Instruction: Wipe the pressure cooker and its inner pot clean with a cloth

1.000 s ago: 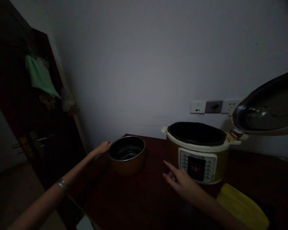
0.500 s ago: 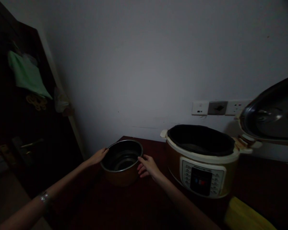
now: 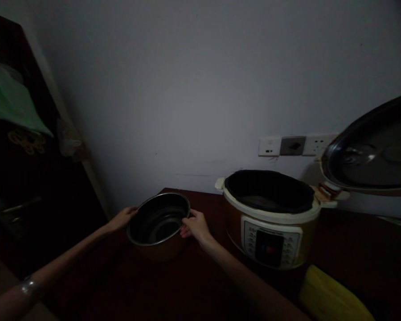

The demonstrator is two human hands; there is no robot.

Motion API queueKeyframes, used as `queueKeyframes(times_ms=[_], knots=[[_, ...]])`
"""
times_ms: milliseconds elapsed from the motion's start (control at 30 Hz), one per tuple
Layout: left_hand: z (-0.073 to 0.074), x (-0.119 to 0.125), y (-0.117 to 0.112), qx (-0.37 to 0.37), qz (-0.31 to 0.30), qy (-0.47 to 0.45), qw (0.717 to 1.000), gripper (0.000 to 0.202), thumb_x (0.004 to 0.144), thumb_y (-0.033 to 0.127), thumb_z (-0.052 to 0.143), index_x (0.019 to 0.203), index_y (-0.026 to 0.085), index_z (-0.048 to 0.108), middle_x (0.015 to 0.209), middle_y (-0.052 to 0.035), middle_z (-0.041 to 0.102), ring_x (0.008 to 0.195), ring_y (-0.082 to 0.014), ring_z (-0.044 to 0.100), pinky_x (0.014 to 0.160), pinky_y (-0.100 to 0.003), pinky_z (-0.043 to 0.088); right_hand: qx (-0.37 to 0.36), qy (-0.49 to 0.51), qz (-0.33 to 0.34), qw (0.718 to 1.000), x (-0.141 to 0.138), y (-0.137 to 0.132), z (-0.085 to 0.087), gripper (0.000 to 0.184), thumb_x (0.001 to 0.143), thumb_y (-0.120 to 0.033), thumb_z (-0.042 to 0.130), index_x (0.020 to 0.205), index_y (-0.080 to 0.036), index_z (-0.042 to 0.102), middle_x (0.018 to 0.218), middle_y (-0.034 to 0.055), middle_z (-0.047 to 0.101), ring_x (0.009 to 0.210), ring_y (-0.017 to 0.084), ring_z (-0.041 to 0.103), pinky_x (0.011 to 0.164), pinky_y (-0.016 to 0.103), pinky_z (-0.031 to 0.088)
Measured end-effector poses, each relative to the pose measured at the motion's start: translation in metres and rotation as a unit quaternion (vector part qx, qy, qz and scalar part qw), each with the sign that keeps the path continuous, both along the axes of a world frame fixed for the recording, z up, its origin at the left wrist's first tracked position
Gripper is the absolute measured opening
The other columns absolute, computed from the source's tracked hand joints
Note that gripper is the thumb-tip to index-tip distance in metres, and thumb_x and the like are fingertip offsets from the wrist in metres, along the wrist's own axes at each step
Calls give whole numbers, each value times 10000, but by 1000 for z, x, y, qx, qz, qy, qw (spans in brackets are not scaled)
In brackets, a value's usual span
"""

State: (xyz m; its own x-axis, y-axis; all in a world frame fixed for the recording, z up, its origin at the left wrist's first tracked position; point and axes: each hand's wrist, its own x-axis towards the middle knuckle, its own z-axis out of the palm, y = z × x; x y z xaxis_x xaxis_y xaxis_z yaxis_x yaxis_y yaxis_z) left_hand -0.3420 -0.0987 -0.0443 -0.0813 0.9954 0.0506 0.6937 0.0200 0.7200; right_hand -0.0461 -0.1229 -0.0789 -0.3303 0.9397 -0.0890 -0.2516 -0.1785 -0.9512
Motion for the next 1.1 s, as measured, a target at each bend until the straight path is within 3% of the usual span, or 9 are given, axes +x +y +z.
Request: queueKeyframes(times_ms=[100, 200, 333, 433, 533, 633, 767, 933, 1100], knots=[[16, 3, -13, 13, 0, 29, 999, 510, 565, 589, 543, 828, 159, 621, 923, -123, 701, 896, -307, 643, 773, -365, 511, 1, -2, -13, 1000, 5, -14, 7, 491, 748, -135, 573, 1218, -93, 437, 424, -67, 552, 348, 109, 550, 374, 174, 460], [42, 11, -34, 11, -3, 63, 998, 458, 586, 571, 538, 800, 172, 608, 845, -96, 688, 812, -287, 645, 688, -346, 515, 10, 7, -24, 1000, 20, -36, 22, 410, 739, -151, 590, 1136, -98, 503, 454, -46, 576, 384, 111, 570, 406, 187, 474], [75, 29, -69, -29, -44, 101, 994, 382, 628, 551, 549, 735, 188, 599, 674, -48, 635, 629, -244, 602, 513, -315, 469, 15, 17, -29, 999, 52, -75, 43, 247, 729, -166, 591, 961, -88, 554, 491, -14, 592, 411, 103, 567, 422, 194, 475], [85, 47, -98, -27, -86, 86, 992, 348, 635, 538, 592, 681, 193, 585, 657, -40, 616, 630, -219, 584, 524, -294, 459, 1, -6, -31, 999, 83, -106, 51, 197, 702, -184, 600, 877, -100, 572, 481, -8, 583, 400, 94, 551, 399, 179, 446], [80, 74, -126, -61, -119, 14, 991, 354, 644, 537, 612, 696, 192, 554, 652, -21, 589, 601, -179, 569, 508, -269, 447, -3, -30, -53, 998, 117, -136, 54, 271, 665, -217, 616, 911, -106, 598, 476, -16, 579, 387, 86, 534, 371, 164, 413], [65, 108, -151, -136, -134, -72, 979, 392, 675, 584, 568, 717, 206, 475, 548, 38, 498, 413, -116, 456, 370, -235, 345, -5, -55, -93, 994, 152, -163, 55, 405, 630, -247, 628, 1009, -106, 613, 472, -34, 567, 364, 75, 502, 347, 156, 388], [45, 150, -173, -190, -193, -126, 954, 442, 687, 633, 532, 695, 215, 387, 472, 78, 438, 316, -73, 353, 319, -209, 249, -17, -85, -136, 987, 193, -193, 53, 544, 594, -268, 642, 1103, -77, 613, 458, -31, 562, 304, 59, 435, 293, 152, 324], [32, 189, -183, -242, -256, -133, 926, 476, 664, 658, 539, 690, 219, 355, 450, 96, 421, 307, -68, 357, 312, -201, 272, -35, -104, -163, 981, 226, -223, 49, 553, 622, -279, 647, 1140, -87, 613, 503, -20, 585, 311, 43, 432, 287, 133, 321], [21, 209, -177, -255, -284, -128, 915, 483, 665, 659, 544, 701, 219, 349, 443, 100, 422, 322, -68, 374, 321, -195, 307, -59, -113, -200, 971, 243, -236, 41, 565, 611, -272, 652, 1140, -78, 611, 441, -53, 526, 304, 37, 394, 284, 126, 325]])
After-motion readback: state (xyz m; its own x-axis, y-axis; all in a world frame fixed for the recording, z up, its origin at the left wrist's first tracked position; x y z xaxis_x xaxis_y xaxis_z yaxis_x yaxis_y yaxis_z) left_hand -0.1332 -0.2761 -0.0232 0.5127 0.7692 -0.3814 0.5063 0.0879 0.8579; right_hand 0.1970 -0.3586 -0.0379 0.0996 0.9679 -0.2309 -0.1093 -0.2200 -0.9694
